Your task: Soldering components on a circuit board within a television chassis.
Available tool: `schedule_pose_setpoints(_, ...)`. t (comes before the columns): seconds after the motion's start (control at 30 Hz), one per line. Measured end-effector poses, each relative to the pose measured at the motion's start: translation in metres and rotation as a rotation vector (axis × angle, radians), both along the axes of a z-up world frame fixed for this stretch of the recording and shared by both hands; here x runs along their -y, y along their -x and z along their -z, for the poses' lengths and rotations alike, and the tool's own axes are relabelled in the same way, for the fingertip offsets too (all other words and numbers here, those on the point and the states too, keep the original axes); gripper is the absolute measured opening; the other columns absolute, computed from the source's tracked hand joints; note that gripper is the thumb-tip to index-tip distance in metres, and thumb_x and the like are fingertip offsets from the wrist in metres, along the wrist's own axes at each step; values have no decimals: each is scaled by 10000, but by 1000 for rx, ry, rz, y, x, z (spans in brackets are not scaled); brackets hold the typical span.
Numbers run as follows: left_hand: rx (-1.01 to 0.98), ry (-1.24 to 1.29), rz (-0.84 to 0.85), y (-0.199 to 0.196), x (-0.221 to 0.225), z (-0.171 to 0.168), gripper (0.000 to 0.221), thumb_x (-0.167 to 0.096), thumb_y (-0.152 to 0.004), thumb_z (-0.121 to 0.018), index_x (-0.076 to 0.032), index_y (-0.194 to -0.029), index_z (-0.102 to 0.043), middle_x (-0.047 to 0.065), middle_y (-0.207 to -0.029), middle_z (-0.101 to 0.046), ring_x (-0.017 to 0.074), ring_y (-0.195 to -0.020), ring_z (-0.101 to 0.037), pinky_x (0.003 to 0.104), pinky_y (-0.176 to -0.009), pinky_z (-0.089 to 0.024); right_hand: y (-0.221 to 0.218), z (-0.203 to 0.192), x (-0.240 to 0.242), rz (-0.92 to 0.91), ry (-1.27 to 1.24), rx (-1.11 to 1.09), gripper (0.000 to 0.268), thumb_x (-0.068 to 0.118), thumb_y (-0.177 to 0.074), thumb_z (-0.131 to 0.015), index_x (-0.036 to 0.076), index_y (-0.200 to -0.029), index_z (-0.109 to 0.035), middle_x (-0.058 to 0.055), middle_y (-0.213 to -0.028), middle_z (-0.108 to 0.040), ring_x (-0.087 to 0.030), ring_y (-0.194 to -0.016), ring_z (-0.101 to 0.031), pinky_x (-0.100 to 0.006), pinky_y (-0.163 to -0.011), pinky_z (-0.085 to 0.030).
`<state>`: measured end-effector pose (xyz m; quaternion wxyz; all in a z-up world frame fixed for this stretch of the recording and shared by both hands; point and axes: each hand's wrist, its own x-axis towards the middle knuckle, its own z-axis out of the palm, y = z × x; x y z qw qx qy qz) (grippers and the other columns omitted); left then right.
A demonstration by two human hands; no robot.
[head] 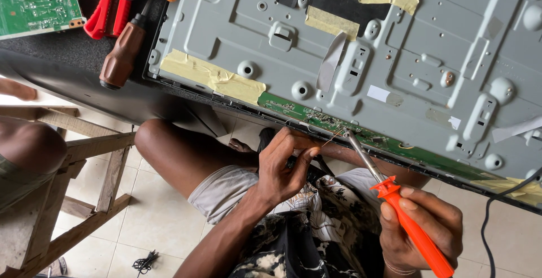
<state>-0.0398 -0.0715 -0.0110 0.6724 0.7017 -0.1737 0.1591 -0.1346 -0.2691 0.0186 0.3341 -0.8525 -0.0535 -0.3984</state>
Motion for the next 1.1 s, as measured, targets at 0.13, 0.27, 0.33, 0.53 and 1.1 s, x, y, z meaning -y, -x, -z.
schedule_pose_setpoints(0.13,6,0,-1,0,0,3,78,-40,-999,-623,-5,-931,-638,105,-840,-616,218,-725,-556,306,-654,-444,-3,-4,-6,-29,11,23,244,172,-948,-752,5,-1070,-622,-252,-1009,-611,-312,-834,-695,-372,-747,-636)
schedule_pose_setpoints(0.27,17,0,4,0,0,2,84,-38,-1001,-617,-10,-922,-625,96,-829,-589,215,-714,-527,310,-652,-420,-1,-4,-9,-44,17,21,239,147,-955,-750,20,-1097,-606,-255,-1025,-587,-309,-833,-681,-390,-766,-648)
schedule_pose_setpoints(0.33,5,6,10,-1,0,3,78,-45,-997,-624,-14,-926,-632,91,-822,-585,213,-709,-522,310,-656,-415,-1,-4,-13,-37,6,26,243,141,-962,-746,29,-1117,-595,-246,-1040,-584,-300,-844,-678,-384,-775,-655)
schedule_pose_setpoints(0.53,22,-8,2,-1,0,3,87,-46,-1000,-625,-6,-923,-633,100,-829,-603,216,-710,-527,310,-651,-421,0,4,-15,-80,-43,16,228,134,-983,-712,39,-1132,-568,-205,-1099,-533,-314,-768,-658,-386,-737,-633)
schedule_pose_setpoints(1.1,35,10,21,-2,-1,7,66,-44,-999,-628,-13,-941,-637,98,-862,-634,222,-736,-561,313,-680,-449,-6,-6,-26,-136,-16,17,227,73,-993,-685,68,-1146,-517,-177,-1144,-481,-289,-771,-623,-397,-747,-656)
